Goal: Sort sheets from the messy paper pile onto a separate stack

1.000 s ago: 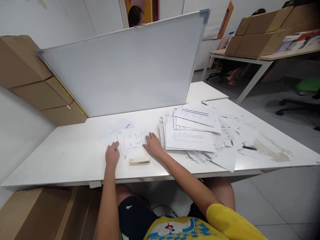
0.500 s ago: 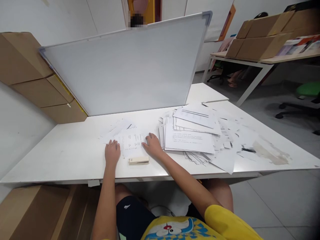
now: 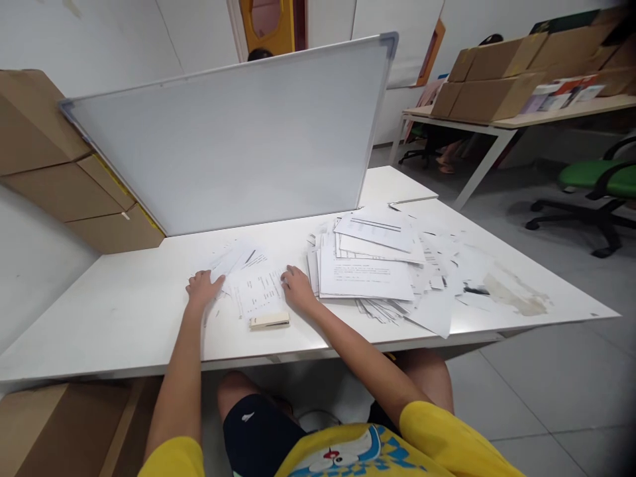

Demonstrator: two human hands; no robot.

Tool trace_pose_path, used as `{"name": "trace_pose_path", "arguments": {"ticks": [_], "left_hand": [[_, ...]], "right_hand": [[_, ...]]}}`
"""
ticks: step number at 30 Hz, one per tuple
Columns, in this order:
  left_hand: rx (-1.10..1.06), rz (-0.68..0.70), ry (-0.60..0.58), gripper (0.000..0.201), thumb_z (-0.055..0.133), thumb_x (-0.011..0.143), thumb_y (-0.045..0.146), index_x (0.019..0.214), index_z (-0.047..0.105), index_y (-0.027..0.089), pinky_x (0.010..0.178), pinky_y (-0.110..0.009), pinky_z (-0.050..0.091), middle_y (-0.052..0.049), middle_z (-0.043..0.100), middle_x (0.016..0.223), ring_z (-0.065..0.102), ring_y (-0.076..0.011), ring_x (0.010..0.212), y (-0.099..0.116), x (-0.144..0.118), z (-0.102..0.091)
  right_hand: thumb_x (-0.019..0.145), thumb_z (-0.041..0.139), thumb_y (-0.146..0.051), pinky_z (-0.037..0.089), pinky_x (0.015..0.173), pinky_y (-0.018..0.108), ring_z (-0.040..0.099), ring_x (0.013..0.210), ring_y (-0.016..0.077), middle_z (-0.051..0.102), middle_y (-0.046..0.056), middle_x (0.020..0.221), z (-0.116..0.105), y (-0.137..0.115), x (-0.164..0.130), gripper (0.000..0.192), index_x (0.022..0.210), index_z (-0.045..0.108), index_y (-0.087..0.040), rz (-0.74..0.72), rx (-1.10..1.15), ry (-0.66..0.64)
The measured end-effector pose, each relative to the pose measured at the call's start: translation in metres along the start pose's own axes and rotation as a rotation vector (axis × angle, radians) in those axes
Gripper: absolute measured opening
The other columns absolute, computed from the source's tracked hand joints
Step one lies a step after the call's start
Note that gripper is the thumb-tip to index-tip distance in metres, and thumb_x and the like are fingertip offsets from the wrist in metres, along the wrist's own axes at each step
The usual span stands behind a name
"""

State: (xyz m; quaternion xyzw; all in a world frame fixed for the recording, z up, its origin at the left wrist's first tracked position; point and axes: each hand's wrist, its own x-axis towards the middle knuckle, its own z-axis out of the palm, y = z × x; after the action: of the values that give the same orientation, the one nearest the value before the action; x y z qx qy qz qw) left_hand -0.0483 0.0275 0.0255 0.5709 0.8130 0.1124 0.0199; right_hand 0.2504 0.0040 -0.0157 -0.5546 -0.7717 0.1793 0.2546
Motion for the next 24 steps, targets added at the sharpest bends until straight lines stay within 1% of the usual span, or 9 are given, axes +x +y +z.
{"name": "trace_pose_path", "arguments": {"ticks": [2, 4, 7, 10, 12, 16, 19, 22, 24], "left_hand": [[-0.025, -0.012, -0.058, 0.063, 0.057, 0.074, 0.058, 0.12, 0.06, 0.014, 0.105, -0.06, 0.032, -0.023, 0.051, 0.136, 0.04, -0.0442, 0.13, 0.001, 0.015, -0.008], [-0.12, -0.002, -0.109, 0.052, 0.065, 0.066, 0.05, 0.106, 0.063, 0.017, 0.105, -0.059, 0.032, -0.022, 0.054, 0.128, 0.041, -0.044, 0.129, 0.004, 0.026, -0.013], [-0.265, 0.057, -0.202, 0.038, 0.067, 0.06, 0.034, 0.094, 0.062, 0.02, 0.104, -0.052, 0.038, -0.015, 0.062, 0.115, 0.048, -0.038, 0.124, 0.011, 0.032, -0.017], [-0.362, 0.141, -0.277, 0.039, 0.063, 0.062, 0.028, 0.099, 0.058, 0.02, 0.094, -0.037, 0.049, -0.009, 0.067, 0.107, 0.062, -0.0265, 0.107, 0.019, 0.03, -0.022], [-0.458, 0.141, -0.334, 0.047, 0.062, 0.065, 0.029, 0.11, 0.055, 0.018, 0.088, -0.035, 0.052, -0.01, 0.067, 0.112, 0.065, -0.0236, 0.1, 0.024, 0.029, -0.027], [-0.634, 0.03, -0.453, 0.068, 0.07, 0.067, 0.036, 0.129, 0.049, 0.017, 0.088, -0.037, 0.054, -0.017, 0.062, 0.126, 0.066, -0.027, 0.105, 0.033, 0.03, -0.034], [-0.656, -0.014, -0.535, 0.077, 0.076, 0.063, 0.045, 0.129, 0.052, 0.012, 0.087, -0.036, 0.055, -0.02, 0.062, 0.128, 0.065, -0.0307, 0.109, 0.039, 0.035, -0.037], [-0.575, 0.042, -0.666, 0.075, 0.079, 0.057, 0.05, 0.119, 0.061, 0.012, 0.087, -0.037, 0.056, -0.019, 0.066, 0.121, 0.066, -0.0339, 0.108, 0.046, 0.041, -0.042], [-0.513, 0.111, -0.672, 0.073, 0.079, 0.056, 0.051, 0.116, 0.065, 0.013, 0.086, -0.039, 0.056, -0.018, 0.068, 0.118, 0.066, -0.0352, 0.106, 0.05, 0.043, -0.046]], "right_hand": [[0.094, 0.043, -0.011, 0.029, 0.112, 0.039, 0.034, 0.139, 0.0253, 0.042, 0.013, 0.148, 0.0, 0.0, 0.001, 0.027, 0.112, 0.062, -0.016, 0.008, 0.001, -0.003], [0.094, 0.042, -0.012, 0.028, 0.113, 0.04, 0.033, 0.14, 0.0255, 0.042, 0.013, 0.149, 0.001, -0.001, 0.001, 0.029, 0.114, 0.062, -0.017, 0.015, 0.008, -0.004], [0.094, 0.052, -0.024, 0.026, 0.114, 0.042, 0.031, 0.142, 0.0291, 0.041, 0.016, 0.15, 0.002, -0.003, 0.002, 0.026, 0.117, 0.061, -0.015, 0.011, 0.047, -0.013], [0.088, 0.063, -0.032, 0.023, 0.116, 0.045, 0.027, 0.144, 0.0327, 0.038, 0.02, 0.151, 0.001, -0.005, 0.004, 0.037, 0.119, 0.058, -0.012, -0.002, 0.088, -0.024], [0.089, 0.062, -0.029, 0.022, 0.116, 0.046, 0.026, 0.144, 0.0328, 0.036, 0.021, 0.151, 0.001, -0.007, 0.004, 0.035, 0.118, 0.058, -0.011, -0.003, 0.102, -0.025], [0.091, 0.056, -0.025, 0.021, 0.117, 0.047, 0.025, 0.145, 0.0324, 0.035, 0.021, 0.152, -0.001, -0.009, 0.006, 0.032, 0.12, 0.056, -0.012, -0.013, 0.091, -0.028], [0.092, 0.052, -0.022, 0.02, 0.117, 0.048, 0.024, 0.146, 0.0318, 0.034, 0.02, 0.153, 0.0, -0.008, 0.01, 0.032, 0.122, 0.055, -0.012, -0.018, 0.082, -0.038], [0.091, 0.051, -0.019, 0.019, 0.118, 0.048, 0.023, 0.146, 0.0308, 0.034, 0.02, 0.153, 0.002, -0.008, 0.016, 0.033, 0.123, 0.053, -0.011, -0.028, 0.084, -0.041], [0.09, 0.05, -0.016, 0.019, 0.118, 0.049, 0.023, 0.146, 0.0303, 0.033, 0.021, 0.154, 0.003, -0.008, 0.021, 0.035, 0.125, 0.053, -0.011, -0.038, 0.085, -0.047]]}}
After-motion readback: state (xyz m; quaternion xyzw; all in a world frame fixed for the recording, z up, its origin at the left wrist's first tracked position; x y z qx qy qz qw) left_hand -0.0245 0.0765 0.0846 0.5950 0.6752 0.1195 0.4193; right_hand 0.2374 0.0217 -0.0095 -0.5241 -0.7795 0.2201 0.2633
